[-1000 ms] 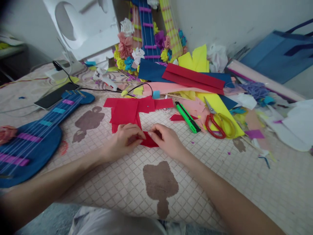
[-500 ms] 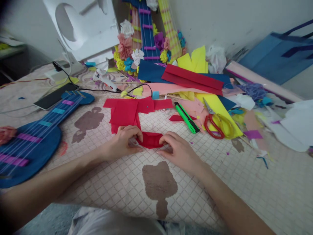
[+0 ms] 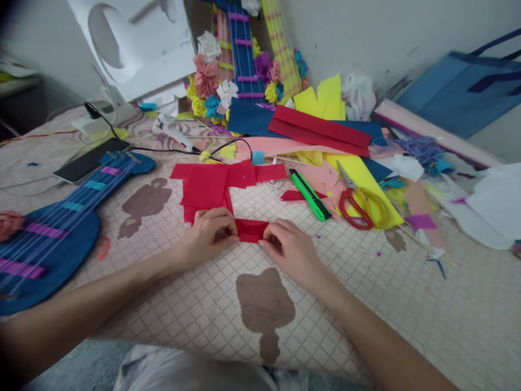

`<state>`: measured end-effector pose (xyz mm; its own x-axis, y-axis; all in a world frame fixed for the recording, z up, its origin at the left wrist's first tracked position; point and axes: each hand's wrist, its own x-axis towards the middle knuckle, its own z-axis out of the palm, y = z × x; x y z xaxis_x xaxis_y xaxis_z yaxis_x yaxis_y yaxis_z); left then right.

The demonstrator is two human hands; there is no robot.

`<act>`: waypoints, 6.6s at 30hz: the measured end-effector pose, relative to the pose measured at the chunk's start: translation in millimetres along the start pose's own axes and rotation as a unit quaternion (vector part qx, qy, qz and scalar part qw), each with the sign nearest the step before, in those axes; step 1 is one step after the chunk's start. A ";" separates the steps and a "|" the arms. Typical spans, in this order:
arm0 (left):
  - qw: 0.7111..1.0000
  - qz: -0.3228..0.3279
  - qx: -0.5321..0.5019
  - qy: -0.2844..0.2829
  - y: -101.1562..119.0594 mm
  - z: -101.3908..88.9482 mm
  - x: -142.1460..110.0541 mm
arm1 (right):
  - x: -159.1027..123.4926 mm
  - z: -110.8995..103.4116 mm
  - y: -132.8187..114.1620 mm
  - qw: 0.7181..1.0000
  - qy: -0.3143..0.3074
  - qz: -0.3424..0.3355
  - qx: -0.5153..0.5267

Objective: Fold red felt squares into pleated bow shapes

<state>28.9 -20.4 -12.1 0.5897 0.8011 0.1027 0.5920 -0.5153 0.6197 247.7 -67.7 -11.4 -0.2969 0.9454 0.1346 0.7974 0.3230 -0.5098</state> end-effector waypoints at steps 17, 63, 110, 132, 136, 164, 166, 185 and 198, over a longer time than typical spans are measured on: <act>0.999 -0.010 0.029 0.037 1.9 7.9 1.1 | 1.7 10.9 -5.3 0.997 0.037 0.011 -0.064; 0.999 0.003 0.021 0.036 1.4 10.6 0.0 | -4.0 7.5 6.8 0.992 0.082 -0.096 0.004; 0.998 0.011 0.049 0.038 2.6 -2.6 24.8 | 31.3 -6.3 15.0 0.999 0.007 -0.033 0.014; 0.997 0.034 0.074 0.007 3.4 -0.6 21.6 | 24.9 -3.5 13.6 0.998 0.004 -0.044 0.043; 0.998 0.018 0.051 0.031 3.4 1.4 23.0 | 28.4 -2.3 14.1 0.999 0.009 -0.032 0.042; 0.993 -0.004 0.116 0.036 3.8 1.8 27.9 | 35.1 3.3 19.3 1.000 0.019 -0.004 0.009; 0.993 0.004 0.109 0.036 2.1 1.9 28.3 | 35.8 2.9 19.1 1.000 0.017 -0.007 -0.003; 0.979 -0.027 -0.196 0.041 6.3 -4.0 22.8 | 19.3 -0.8 0.8 0.991 0.106 -0.081 0.027; 0.968 -0.027 -0.245 0.044 10.6 -3.5 19.5 | 22.8 0.6 -10.7 0.984 0.071 -0.027 0.160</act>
<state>44.8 -9.2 -0.8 0.5033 0.8567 0.1132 0.2752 -0.2830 0.9188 232.1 -49.6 -3.3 -0.2399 0.9314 0.2738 0.5697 0.3635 -0.7371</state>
